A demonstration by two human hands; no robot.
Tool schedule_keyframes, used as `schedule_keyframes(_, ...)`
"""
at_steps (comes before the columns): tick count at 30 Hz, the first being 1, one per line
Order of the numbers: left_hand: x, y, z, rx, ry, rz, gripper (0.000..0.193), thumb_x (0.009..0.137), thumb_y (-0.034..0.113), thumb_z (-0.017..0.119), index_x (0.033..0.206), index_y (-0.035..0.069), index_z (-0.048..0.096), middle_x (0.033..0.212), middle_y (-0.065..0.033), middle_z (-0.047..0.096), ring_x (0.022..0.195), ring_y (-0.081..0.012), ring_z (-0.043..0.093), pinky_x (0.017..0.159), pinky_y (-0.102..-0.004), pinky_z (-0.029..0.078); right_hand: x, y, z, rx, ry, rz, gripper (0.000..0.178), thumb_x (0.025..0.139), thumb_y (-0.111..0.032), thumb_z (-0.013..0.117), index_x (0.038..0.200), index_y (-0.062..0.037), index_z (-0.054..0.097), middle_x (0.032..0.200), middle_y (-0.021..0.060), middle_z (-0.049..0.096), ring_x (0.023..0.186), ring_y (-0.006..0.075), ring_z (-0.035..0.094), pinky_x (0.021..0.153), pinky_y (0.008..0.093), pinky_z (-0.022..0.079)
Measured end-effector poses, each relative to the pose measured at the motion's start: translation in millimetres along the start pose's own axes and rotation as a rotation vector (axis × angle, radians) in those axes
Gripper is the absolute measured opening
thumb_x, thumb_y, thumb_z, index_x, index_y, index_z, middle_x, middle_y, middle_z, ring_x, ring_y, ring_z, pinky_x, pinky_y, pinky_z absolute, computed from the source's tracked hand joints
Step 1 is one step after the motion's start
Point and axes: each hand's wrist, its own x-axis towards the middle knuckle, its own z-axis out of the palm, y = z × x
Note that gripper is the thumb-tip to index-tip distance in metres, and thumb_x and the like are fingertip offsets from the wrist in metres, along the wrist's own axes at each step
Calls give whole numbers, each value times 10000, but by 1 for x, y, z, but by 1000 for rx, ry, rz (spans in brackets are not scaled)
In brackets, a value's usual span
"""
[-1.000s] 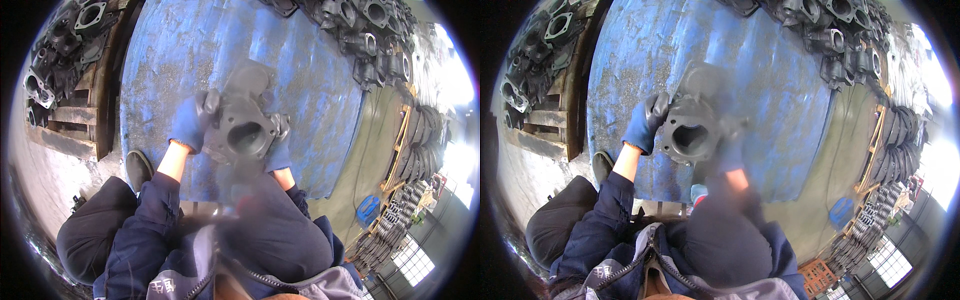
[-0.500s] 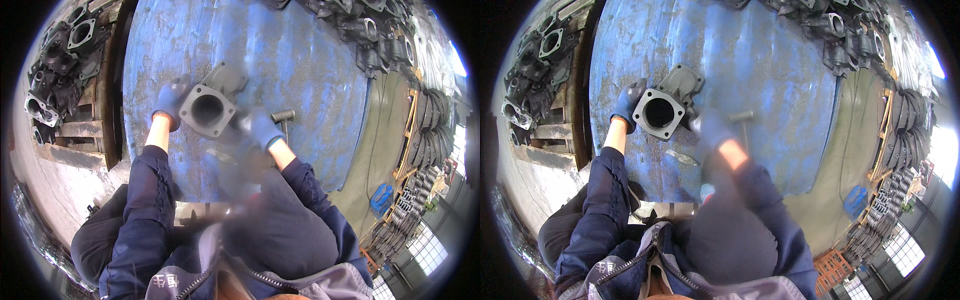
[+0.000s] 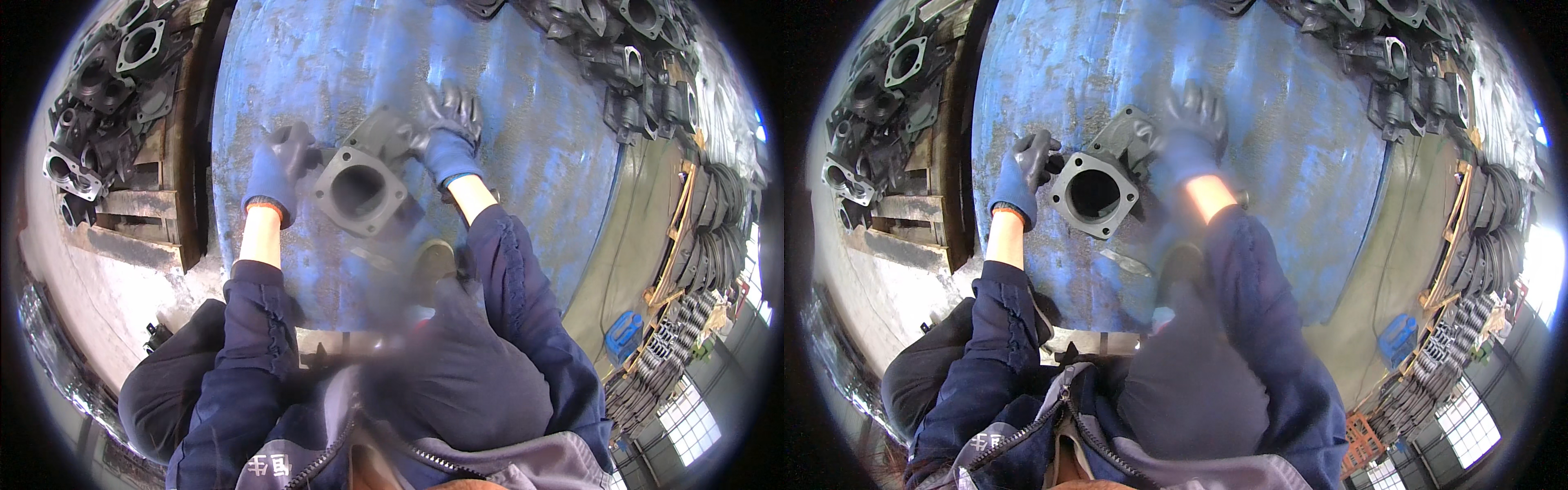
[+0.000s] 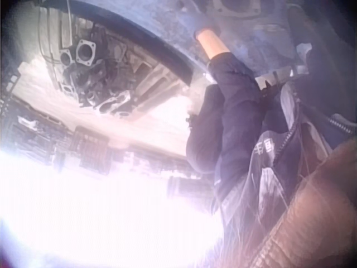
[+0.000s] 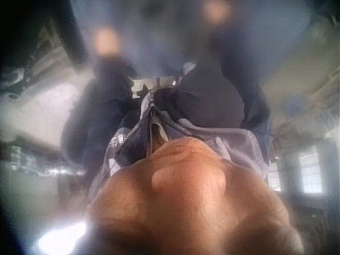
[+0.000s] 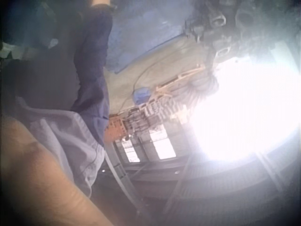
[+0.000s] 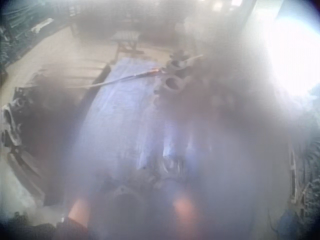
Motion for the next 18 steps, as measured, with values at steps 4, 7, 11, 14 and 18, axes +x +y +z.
schedule_keyframes(4, -6, 3, 1, 68, -29, -14, 521, 939, 475, 589, 1108, -11, 669, 979, -128, 698, 862, -208, 645, 780, -332, 488, 13, 21, -9, -49, 106, 153, 564, 918, -483, 540, 1417, -220, 505, 1528, 89, 374, 1434, 299, 312, 1162, 472, 297)
schedule_keyframes(7, -11, 8, 1, 344, -45, 78, 601, 938, 530, 562, 1171, -18, 645, 1064, -205, 691, 979, -301, 655, 878, -368, 478, -2, 25, -22, 336, 43, 273, 317, 916, -294, 605, 1177, -129, 676, 1235, 92, 631, 1188, 278, 566, 963, 436, 480)
schedule_keyframes(11, -5, 8, -2, 632, -124, 224, 657, 939, 574, 525, 1205, -20, 615, 1120, -257, 665, 1061, -376, 638, 926, -389, 461, -67, 7, -7, 674, -331, 360, 219, 927, -183, 611, 1055, -16, 670, 1014, 80, 708, 926, 217, 665, 797, 287, 529)
schedule_keyframes(14, 7, -2, -2, 505, -244, 177, 607, 964, 544, 485, 1184, -4, 630, 1075, -244, 673, 1038, -391, 633, 902, -393, 466, -118, 2, 32, 89, -470, -36, 225, 969, -132, 560, 1085, 40, 646, 1042, 63, 709, 946, 169, 651, 802, 231, 513)
schedule_keyframes(18, 24, -14, 3, 699, -324, 359, 532, 938, 464, 578, 1155, -18, 636, 990, -114, 686, 903, -196, 595, 832, -325, 478, -149, -15, 72, 728, -378, -60, 592, 950, -418, 541, 1405, -47, 464, 1502, 142, 437, 1342, 330, 450, 1052, 449, 408)
